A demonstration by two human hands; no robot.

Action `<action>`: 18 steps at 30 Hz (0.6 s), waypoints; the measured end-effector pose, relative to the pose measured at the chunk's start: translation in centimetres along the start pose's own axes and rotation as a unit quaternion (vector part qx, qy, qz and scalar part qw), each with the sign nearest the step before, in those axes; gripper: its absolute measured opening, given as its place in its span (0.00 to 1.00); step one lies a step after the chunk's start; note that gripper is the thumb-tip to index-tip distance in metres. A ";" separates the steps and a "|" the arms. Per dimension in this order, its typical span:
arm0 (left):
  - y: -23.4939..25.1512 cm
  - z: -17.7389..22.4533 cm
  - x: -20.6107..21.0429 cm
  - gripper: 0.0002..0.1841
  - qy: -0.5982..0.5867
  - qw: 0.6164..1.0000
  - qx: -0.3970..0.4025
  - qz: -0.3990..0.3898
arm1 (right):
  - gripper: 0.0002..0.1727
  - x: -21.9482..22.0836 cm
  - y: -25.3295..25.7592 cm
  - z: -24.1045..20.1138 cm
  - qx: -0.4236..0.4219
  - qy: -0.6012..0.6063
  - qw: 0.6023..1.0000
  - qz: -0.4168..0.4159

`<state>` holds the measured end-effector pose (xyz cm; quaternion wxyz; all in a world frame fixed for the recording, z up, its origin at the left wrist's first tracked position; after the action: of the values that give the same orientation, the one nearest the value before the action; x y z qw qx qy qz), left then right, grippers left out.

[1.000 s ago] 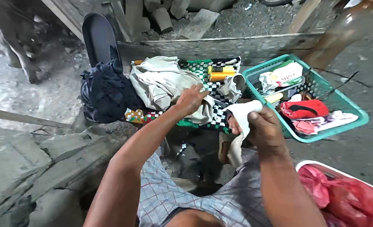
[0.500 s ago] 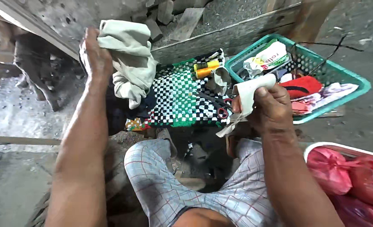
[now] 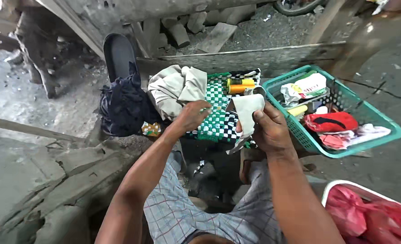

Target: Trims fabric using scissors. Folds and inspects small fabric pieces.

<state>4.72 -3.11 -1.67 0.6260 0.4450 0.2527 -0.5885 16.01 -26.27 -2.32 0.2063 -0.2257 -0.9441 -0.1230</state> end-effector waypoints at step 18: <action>-2.4 2.9 -1.6 0.28 -0.514 0.823 -0.002 0.241 | 0.11 5.4 9.2 1.5 0.082 -0.012 0.996 -0.042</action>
<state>1.51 -4.53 0.41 0.7877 0.1234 -0.2201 -0.5620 15.52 -15.74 -0.01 0.2077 -0.1692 -0.9620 -0.0517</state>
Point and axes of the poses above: each hand's wrist, its own y-axis towards the middle knuckle, its own x-axis out of the palm, z = x × y, the point moved 2 cm from there along y, towards the middle knuckle, and after that the axes turned 15 degrees about x, right-handed, at the moved point
